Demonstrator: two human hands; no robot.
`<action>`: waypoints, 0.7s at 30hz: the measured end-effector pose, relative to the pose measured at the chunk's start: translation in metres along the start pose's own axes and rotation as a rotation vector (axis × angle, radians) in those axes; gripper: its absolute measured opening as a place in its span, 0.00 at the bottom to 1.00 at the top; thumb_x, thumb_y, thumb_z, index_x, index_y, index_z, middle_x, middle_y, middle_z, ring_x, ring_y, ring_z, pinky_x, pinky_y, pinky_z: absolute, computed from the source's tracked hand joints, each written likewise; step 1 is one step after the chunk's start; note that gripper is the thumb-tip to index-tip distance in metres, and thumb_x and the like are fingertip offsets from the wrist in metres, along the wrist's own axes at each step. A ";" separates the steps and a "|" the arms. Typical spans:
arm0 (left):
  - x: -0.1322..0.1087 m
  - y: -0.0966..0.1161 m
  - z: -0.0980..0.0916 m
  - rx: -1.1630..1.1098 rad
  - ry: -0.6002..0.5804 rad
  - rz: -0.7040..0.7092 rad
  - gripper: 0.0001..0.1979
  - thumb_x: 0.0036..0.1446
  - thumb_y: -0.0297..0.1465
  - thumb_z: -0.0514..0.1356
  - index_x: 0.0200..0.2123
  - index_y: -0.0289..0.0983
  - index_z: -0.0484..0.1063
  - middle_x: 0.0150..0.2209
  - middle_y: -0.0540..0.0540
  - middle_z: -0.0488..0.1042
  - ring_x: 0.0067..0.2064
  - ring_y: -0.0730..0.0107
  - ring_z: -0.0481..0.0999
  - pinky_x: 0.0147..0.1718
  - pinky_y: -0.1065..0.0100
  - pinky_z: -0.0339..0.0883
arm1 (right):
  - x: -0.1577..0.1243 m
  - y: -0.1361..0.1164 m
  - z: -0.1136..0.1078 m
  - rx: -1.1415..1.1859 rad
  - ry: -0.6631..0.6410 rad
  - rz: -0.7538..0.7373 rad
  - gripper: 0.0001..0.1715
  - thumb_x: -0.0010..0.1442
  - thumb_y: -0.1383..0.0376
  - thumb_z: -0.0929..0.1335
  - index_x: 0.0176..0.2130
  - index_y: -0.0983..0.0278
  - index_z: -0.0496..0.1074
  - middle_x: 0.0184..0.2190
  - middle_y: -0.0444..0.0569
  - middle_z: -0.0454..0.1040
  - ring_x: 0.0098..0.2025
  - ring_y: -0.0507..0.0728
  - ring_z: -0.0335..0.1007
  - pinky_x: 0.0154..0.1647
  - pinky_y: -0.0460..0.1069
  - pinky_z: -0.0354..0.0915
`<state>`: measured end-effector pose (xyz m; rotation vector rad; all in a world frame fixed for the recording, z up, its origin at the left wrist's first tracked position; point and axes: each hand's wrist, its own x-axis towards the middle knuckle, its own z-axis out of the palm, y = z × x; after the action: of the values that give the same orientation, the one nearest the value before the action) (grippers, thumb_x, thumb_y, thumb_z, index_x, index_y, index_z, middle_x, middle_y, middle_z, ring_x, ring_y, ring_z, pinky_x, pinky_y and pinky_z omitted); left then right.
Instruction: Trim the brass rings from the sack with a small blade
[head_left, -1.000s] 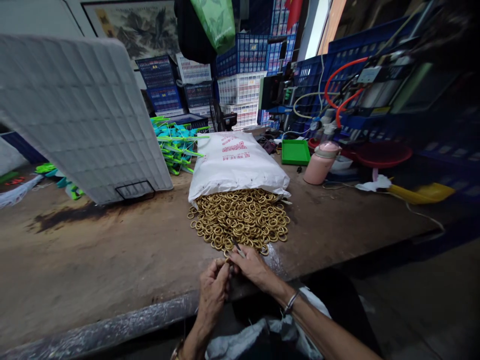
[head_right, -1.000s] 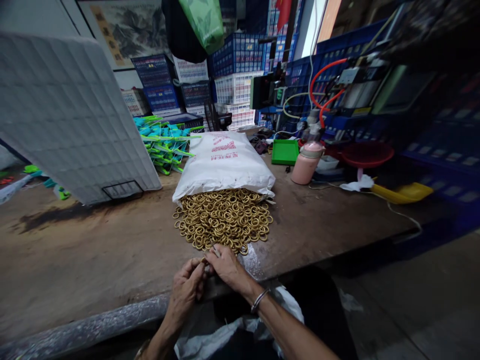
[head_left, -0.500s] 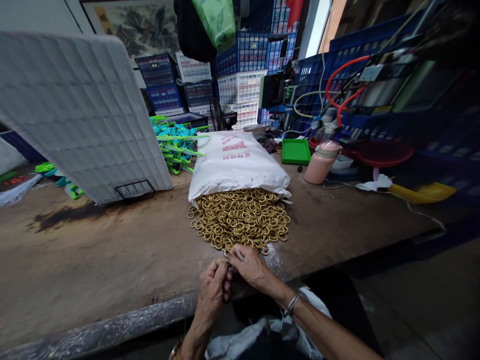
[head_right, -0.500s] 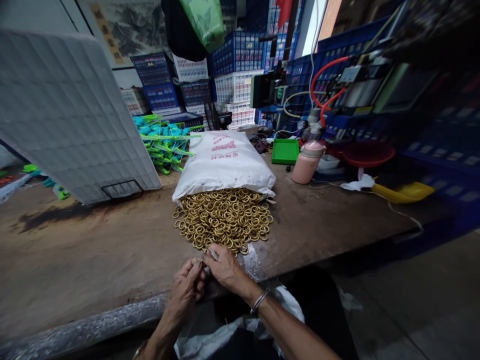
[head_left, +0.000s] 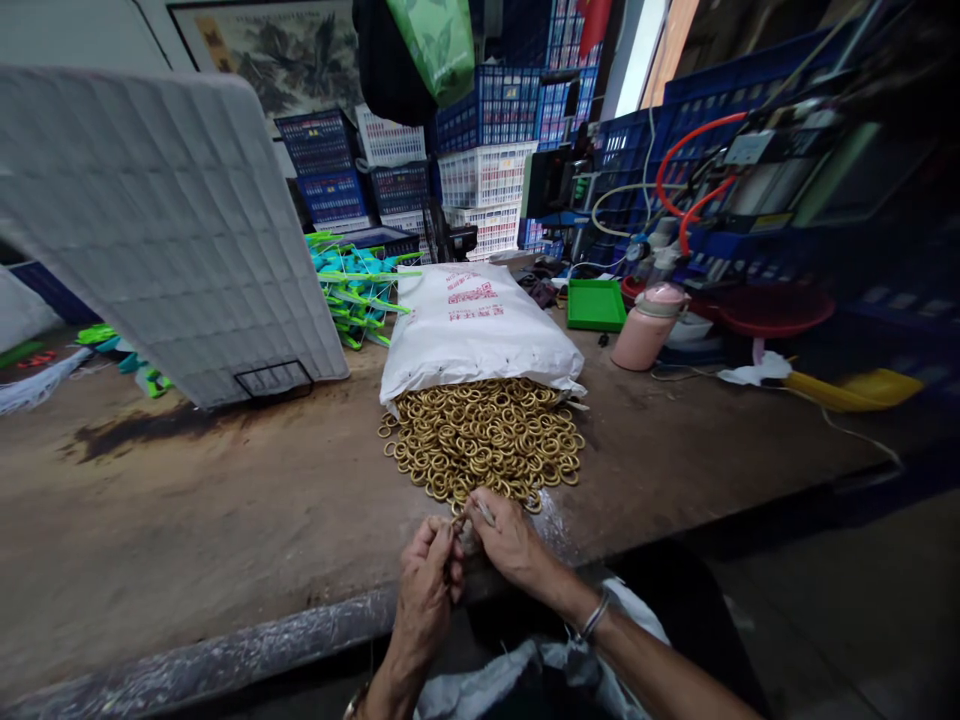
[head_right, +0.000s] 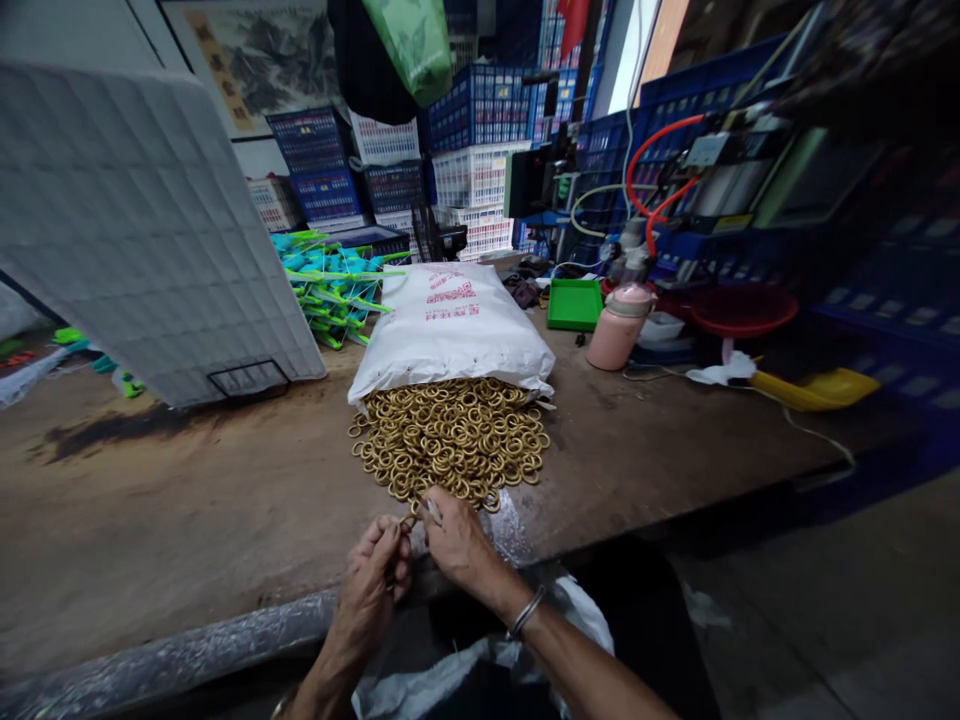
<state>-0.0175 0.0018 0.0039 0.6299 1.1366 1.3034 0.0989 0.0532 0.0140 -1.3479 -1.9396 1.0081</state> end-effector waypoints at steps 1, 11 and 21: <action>0.000 0.001 0.000 0.003 0.011 0.004 0.17 0.46 0.44 0.60 0.26 0.37 0.61 0.18 0.57 0.62 0.13 0.86 0.53 0.10 0.81 0.45 | -0.002 0.001 -0.001 -0.071 -0.002 -0.021 0.07 0.54 0.69 0.58 0.27 0.63 0.63 0.22 0.42 0.65 0.25 0.49 0.60 0.27 0.43 0.52; 0.001 -0.001 -0.001 0.100 0.020 0.050 0.21 0.42 0.49 0.60 0.28 0.37 0.61 0.15 0.59 0.60 0.13 0.85 0.53 0.10 0.82 0.48 | -0.013 -0.002 -0.003 -0.439 -0.163 -0.126 0.19 0.43 0.76 0.58 0.36 0.63 0.64 0.27 0.47 0.71 0.28 0.52 0.64 0.27 0.45 0.46; -0.002 -0.002 0.000 0.138 0.016 -0.009 0.19 0.44 0.47 0.59 0.25 0.37 0.61 0.16 0.57 0.63 0.12 0.85 0.55 0.10 0.80 0.49 | -0.013 -0.007 -0.004 -0.578 -0.151 -0.034 0.17 0.46 0.75 0.59 0.38 0.64 0.62 0.30 0.50 0.73 0.31 0.54 0.67 0.27 0.46 0.47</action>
<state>-0.0165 -0.0001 0.0028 0.7157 1.2485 1.2316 0.1025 0.0407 0.0213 -1.5609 -2.4799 0.5568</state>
